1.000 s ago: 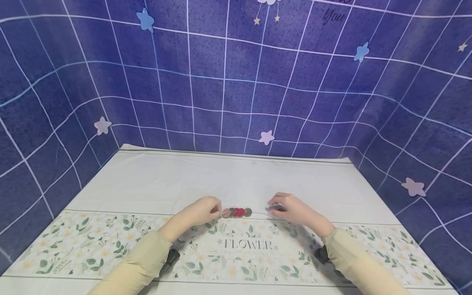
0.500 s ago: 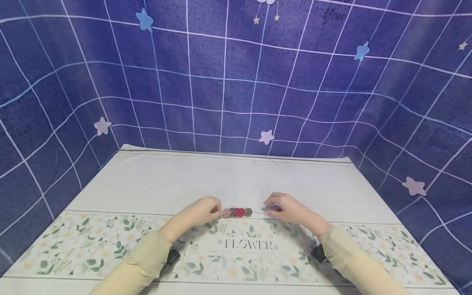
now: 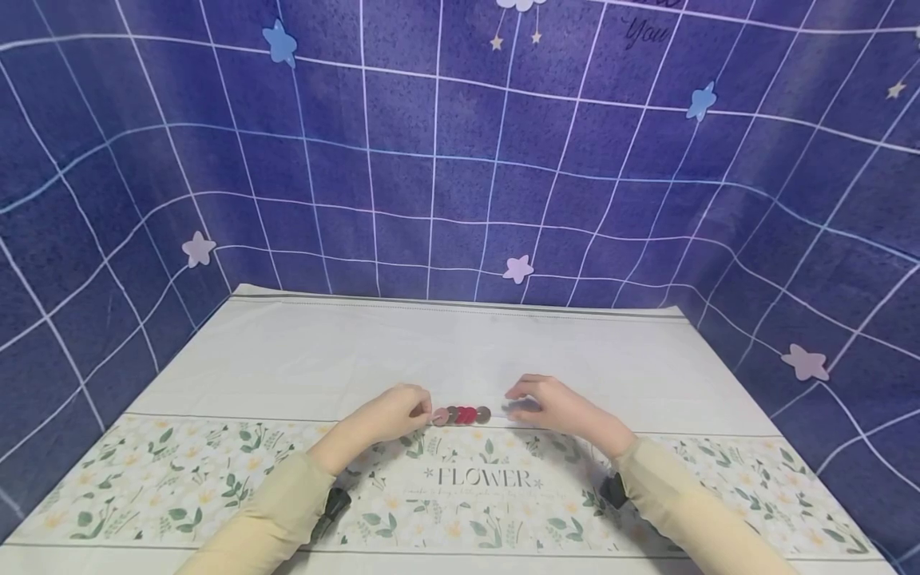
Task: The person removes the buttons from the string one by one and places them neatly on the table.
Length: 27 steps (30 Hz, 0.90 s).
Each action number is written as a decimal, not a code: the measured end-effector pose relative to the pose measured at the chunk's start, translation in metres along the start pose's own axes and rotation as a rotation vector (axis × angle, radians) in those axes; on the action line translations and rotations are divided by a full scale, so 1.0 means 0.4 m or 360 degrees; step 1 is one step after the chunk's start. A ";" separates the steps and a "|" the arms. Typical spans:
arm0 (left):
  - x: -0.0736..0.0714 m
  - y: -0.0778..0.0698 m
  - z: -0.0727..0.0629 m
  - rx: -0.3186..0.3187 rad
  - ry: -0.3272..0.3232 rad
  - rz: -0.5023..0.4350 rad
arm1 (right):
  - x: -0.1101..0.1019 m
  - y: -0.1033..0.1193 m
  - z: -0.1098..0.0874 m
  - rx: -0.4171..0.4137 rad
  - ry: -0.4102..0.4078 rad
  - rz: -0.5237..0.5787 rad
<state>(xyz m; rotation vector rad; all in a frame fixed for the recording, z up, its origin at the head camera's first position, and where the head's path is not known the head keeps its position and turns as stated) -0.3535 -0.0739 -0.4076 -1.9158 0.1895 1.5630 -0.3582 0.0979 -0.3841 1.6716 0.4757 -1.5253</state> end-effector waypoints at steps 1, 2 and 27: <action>0.000 0.000 0.000 -0.0004 0.0001 -0.0002 | 0.000 0.002 0.002 -0.0007 -0.0003 -0.0007; 0.001 0.001 0.000 -0.0008 0.0003 -0.0004 | 0.000 0.004 0.004 -0.0016 -0.0007 -0.0011; -0.002 -0.003 0.000 0.0009 -0.0004 -0.0012 | 0.017 0.042 0.042 -0.0143 -0.0005 -0.0005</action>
Point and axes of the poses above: each hand's wrist, its own z-axis towards the middle knuckle, its own x-axis out of the palm, y = z × x, the point moved 10 cm from there along z, towards the middle knuckle, and after that the axes turned 10 degrees about y, right-handed, at the moved point
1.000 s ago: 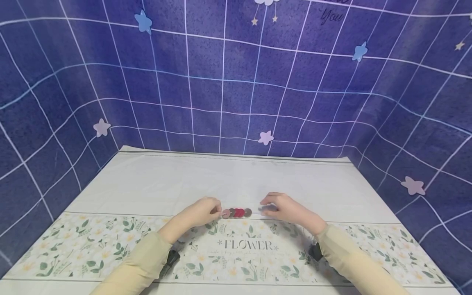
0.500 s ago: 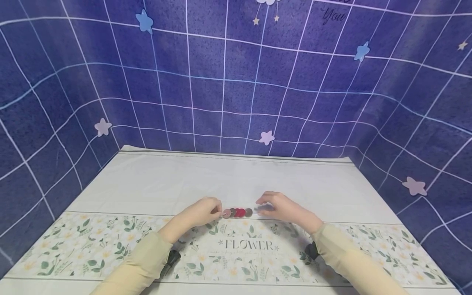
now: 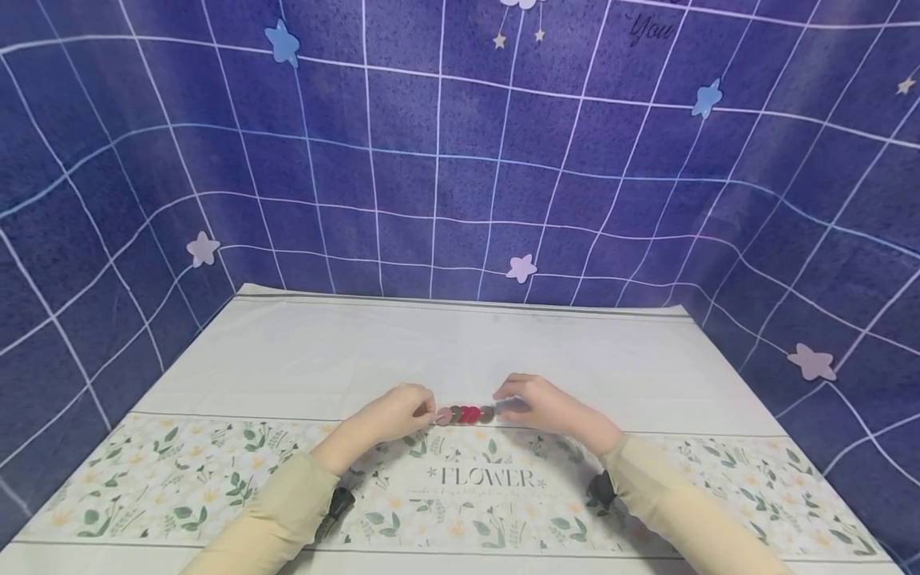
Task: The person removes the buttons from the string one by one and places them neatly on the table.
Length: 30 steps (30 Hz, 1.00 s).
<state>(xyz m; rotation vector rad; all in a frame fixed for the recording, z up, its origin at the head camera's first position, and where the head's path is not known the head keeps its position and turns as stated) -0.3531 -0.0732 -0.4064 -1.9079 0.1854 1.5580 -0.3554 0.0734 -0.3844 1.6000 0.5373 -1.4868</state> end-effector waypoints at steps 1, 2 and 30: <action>0.000 -0.001 0.000 0.0003 0.0001 0.0000 | 0.001 0.001 0.001 0.0001 0.0003 0.0004; 0.001 -0.002 -0.001 0.0005 0.0002 -0.0002 | 0.002 0.002 0.002 -0.0005 0.0004 0.0005; 0.006 0.010 -0.002 -0.0032 0.0000 -0.0010 | 0.034 0.008 0.031 0.0061 0.0142 0.0018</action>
Point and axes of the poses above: each hand's wrist, its own z-axis towards the middle knuckle, its own x-axis out of the palm, y = z × x, the point moved 10 cm from there along z, towards the middle knuckle, and after that the axes turned 10 degrees about y, right-handed, at the moved point
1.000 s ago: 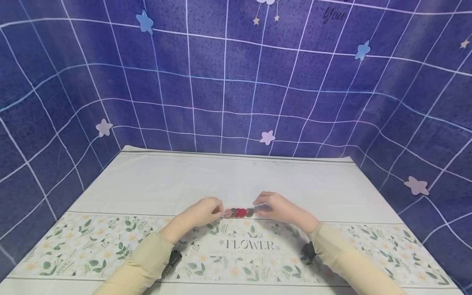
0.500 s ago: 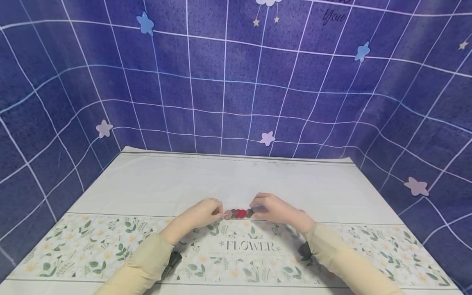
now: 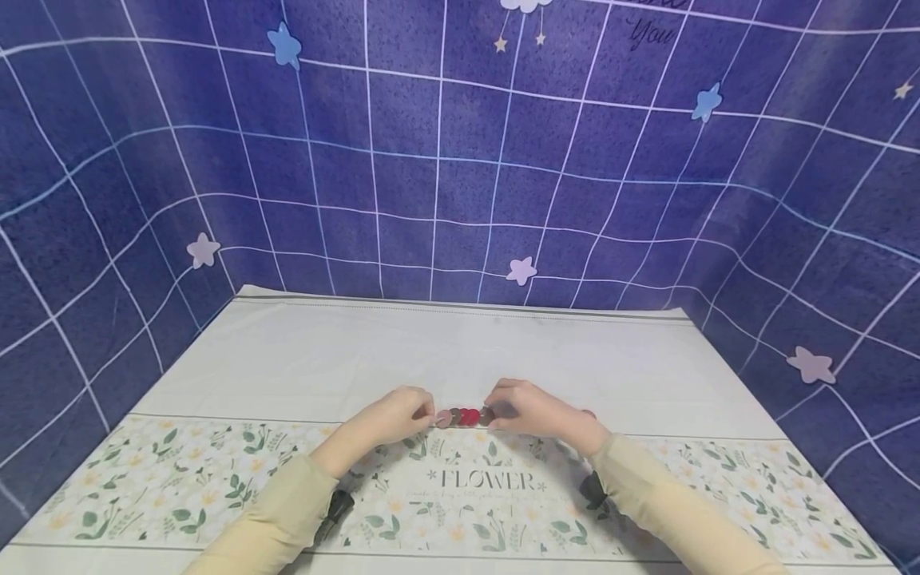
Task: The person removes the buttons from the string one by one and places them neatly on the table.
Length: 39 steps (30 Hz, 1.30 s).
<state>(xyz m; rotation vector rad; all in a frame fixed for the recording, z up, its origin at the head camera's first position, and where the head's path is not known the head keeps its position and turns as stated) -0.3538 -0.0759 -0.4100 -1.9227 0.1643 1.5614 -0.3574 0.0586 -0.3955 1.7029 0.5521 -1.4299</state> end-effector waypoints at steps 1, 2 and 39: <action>-0.001 0.000 0.001 0.0002 -0.0003 -0.0001 | 0.001 -0.001 0.000 0.0009 0.0008 0.0005; -0.001 -0.001 0.000 0.0008 -0.0005 0.0001 | 0.003 -0.002 0.000 0.0016 0.0015 0.0011; -0.001 0.001 0.000 0.0043 -0.0004 -0.0004 | 0.019 0.004 0.016 -0.0024 -0.0006 -0.0022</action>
Point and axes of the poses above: each hand's wrist, its own z-axis towards the middle knuckle, its own x-axis out of the palm, y = z × x, the point moved 10 cm from there along z, towards the middle knuckle, and after that the axes turned 10 degrees about y, right-handed, at the moved point
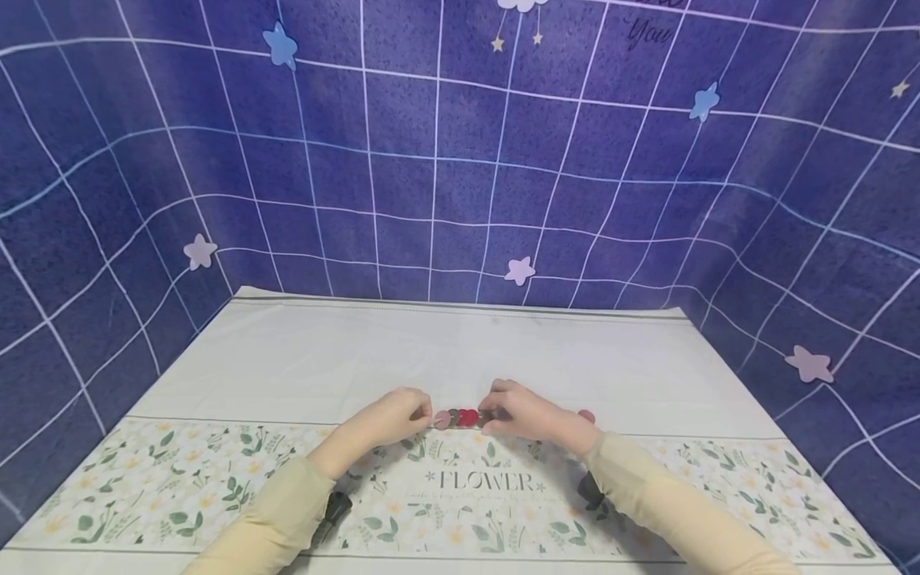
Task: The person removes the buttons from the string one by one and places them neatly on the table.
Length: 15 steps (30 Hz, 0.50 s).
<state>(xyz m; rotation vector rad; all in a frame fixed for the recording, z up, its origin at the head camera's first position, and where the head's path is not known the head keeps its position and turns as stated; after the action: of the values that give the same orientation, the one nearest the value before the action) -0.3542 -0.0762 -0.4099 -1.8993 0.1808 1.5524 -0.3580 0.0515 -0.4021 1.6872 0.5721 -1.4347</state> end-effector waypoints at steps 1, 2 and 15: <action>-0.001 0.000 0.000 -0.0003 0.0002 -0.0003 | 0.000 0.001 0.000 -0.0010 -0.0003 -0.0005; -0.001 0.000 0.000 -0.0007 0.0003 -0.0007 | -0.001 0.003 0.001 -0.0016 -0.0006 -0.0013; -0.003 -0.002 0.001 -0.0009 0.0011 0.0004 | -0.004 0.001 -0.002 0.0092 0.0049 0.0094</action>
<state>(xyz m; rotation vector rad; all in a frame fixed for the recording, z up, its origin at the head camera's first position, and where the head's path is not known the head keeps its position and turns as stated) -0.3543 -0.0758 -0.4083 -1.9097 0.1820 1.5500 -0.3577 0.0521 -0.4006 1.7598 0.4976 -1.3973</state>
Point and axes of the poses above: each hand's wrist, its own z-axis towards the middle knuckle, its own x-axis out of the palm, y = z × x, the point moved 10 cm from there along z, towards the middle knuckle, and after that the axes turned 10 degrees about y, right-handed, at the moved point
